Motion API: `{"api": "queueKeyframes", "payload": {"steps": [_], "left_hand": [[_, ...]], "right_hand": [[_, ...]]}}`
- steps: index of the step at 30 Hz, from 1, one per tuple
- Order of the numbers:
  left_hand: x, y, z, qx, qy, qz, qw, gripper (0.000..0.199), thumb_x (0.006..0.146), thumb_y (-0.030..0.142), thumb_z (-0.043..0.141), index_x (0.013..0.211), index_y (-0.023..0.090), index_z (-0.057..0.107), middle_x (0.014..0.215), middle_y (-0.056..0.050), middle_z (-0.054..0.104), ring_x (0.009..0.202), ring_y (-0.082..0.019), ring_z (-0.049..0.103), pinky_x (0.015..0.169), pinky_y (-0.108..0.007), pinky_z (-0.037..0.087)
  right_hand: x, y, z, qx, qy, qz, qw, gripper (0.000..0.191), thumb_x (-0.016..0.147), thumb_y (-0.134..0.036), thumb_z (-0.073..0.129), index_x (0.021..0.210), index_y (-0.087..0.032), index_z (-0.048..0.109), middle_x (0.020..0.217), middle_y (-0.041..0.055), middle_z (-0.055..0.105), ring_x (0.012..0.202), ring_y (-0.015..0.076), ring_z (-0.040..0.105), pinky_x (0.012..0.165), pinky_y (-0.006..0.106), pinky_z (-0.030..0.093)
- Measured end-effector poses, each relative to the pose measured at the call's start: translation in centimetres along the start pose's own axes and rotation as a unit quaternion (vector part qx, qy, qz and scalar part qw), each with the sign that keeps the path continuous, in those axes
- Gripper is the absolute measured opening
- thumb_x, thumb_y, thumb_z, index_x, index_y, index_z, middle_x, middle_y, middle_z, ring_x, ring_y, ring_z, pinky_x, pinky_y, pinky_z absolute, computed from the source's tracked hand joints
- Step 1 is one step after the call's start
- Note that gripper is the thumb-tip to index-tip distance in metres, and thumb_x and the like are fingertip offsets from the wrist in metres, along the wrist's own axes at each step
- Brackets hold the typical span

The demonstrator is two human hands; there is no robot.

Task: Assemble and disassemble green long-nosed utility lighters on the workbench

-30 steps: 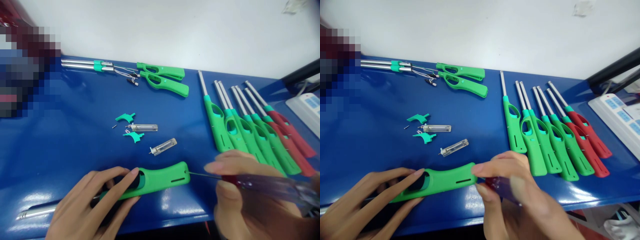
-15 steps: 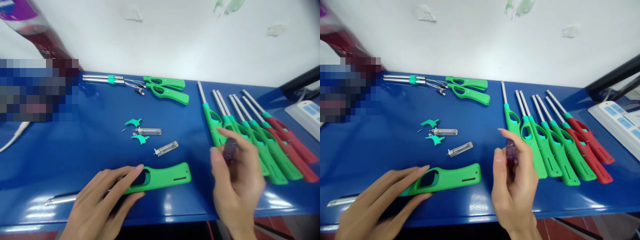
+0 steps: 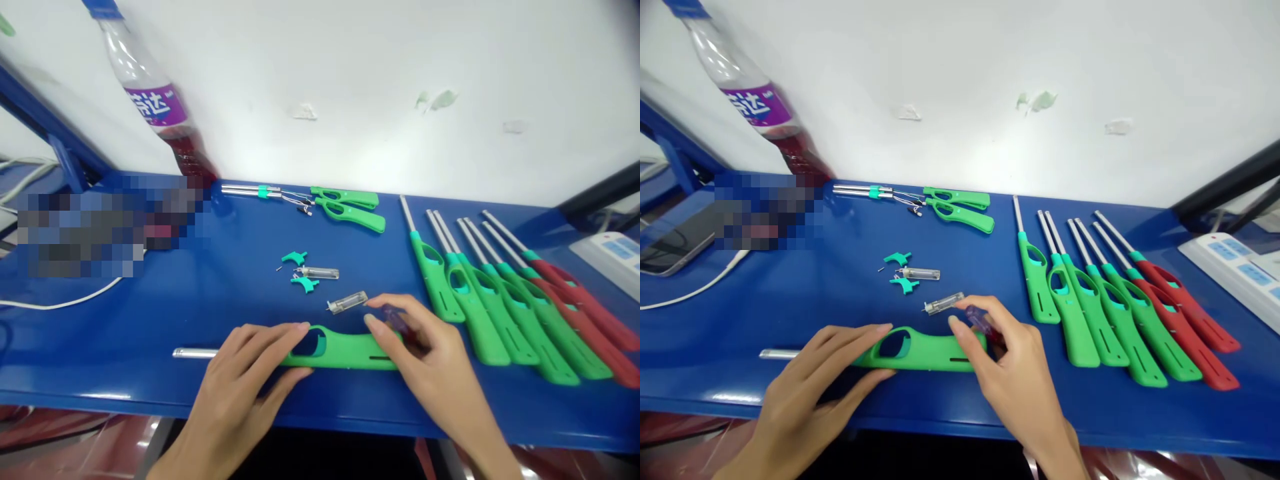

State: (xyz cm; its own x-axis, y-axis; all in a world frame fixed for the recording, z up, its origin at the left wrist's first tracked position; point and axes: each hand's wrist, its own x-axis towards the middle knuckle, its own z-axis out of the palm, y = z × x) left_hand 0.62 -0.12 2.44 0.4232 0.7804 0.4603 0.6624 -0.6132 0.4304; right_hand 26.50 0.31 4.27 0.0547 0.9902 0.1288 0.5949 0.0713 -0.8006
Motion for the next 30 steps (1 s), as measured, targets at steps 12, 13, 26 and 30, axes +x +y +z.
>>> {"api": "queueKeyframes", "payload": {"steps": [12, 13, 26, 30], "left_hand": [[-0.5, -0.7, 0.5, -0.042, -0.007, 0.057, 0.997, 0.038, 0.100, 0.000, 0.059, 0.136, 0.011, 0.061, 0.110, -0.007, 0.074, 0.086, -0.017, 0.060, 0.074, -0.034, 0.051], [-0.4, -0.7, 0.4, -0.060, -0.021, 0.048, 0.997, 0.038, 0.101, 0.001, 0.058, 0.136, 0.012, 0.060, 0.108, -0.005, 0.074, 0.084, -0.016, 0.060, 0.072, -0.033, 0.050], [-0.3, -1.1, -0.5, 0.025, -0.071, -0.023, 0.997, 0.025, 0.105, 0.015, 0.055, 0.129, 0.021, 0.060, 0.118, -0.009, 0.058, 0.096, -0.023, 0.055, 0.079, -0.041, 0.051], [-0.7, -1.1, -0.5, 0.034, -0.101, -0.019, 0.994, 0.033, 0.106, 0.013, 0.051, 0.138, 0.022, 0.055, 0.110, -0.008, 0.056, 0.091, -0.022, 0.051, 0.079, -0.042, 0.047]], "right_hand": [[-0.1, 1.1, 0.0, -0.066, 0.118, -0.071, 0.988, 0.011, 0.098, -0.038, 0.070, 0.104, -0.029, 0.072, 0.086, -0.0087, 0.074, 0.062, 0.0038, 0.063, 0.061, 0.010, 0.049], [-0.2, 1.1, -0.1, -0.070, 0.129, -0.089, 0.985, 0.010, 0.097, -0.036, 0.071, 0.103, -0.029, 0.072, 0.084, -0.0089, 0.073, 0.058, 0.0034, 0.060, 0.060, 0.011, 0.049], [0.3, 2.3, -2.8, -0.149, -0.013, -0.318, 0.936, 0.016, 0.103, -0.021, 0.062, 0.113, -0.027, 0.073, 0.110, -0.0036, 0.077, 0.090, 0.0055, 0.075, 0.075, 0.014, 0.056], [0.4, 2.3, -2.9, -0.173, -0.024, -0.323, 0.930, 0.014, 0.104, -0.024, 0.059, 0.108, -0.027, 0.073, 0.106, -0.0041, 0.077, 0.085, 0.0045, 0.076, 0.071, 0.013, 0.056]]}}
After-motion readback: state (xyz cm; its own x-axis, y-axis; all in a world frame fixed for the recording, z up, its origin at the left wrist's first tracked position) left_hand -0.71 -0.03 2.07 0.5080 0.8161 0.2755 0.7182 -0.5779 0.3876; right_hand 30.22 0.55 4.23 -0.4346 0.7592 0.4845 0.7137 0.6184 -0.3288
